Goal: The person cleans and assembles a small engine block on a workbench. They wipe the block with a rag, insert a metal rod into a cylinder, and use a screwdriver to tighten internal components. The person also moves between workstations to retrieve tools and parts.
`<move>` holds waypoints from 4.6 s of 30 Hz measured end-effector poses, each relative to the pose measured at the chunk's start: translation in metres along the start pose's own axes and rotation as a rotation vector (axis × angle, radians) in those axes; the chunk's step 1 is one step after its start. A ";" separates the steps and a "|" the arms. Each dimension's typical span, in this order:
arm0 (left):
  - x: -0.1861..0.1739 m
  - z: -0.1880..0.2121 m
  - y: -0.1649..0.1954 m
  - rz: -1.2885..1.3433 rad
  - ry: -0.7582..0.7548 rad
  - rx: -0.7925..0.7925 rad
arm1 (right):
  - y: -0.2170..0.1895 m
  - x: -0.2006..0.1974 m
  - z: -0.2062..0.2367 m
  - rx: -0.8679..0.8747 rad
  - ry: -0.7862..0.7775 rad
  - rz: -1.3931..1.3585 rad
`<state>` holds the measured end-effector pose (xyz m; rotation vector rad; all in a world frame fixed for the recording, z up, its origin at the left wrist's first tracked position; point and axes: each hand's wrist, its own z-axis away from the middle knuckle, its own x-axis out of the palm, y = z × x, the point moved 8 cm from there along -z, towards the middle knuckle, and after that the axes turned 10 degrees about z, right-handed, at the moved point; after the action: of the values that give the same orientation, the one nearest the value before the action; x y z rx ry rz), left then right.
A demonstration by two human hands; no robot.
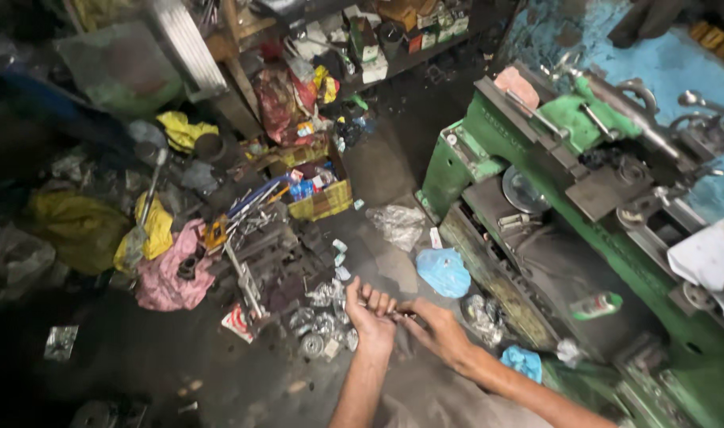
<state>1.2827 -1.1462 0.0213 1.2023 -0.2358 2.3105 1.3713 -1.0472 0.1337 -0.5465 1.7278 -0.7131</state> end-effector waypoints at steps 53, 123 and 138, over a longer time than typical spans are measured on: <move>0.524 -0.681 -0.473 -1.460 -1.100 -1.533 | 0.453 -0.168 -0.482 1.173 1.966 -0.068; 1.127 -1.236 -0.231 -1.537 -0.628 0.096 | 0.706 -0.215 -0.746 1.374 0.689 -0.827; 1.093 -1.346 -0.337 -0.716 0.009 -0.063 | 0.847 -0.335 -0.893 1.307 0.468 -0.579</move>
<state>-0.0148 0.0511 0.0751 1.0252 0.1155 1.6686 0.5965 -0.0550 -0.0694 0.0938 1.0937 -2.2524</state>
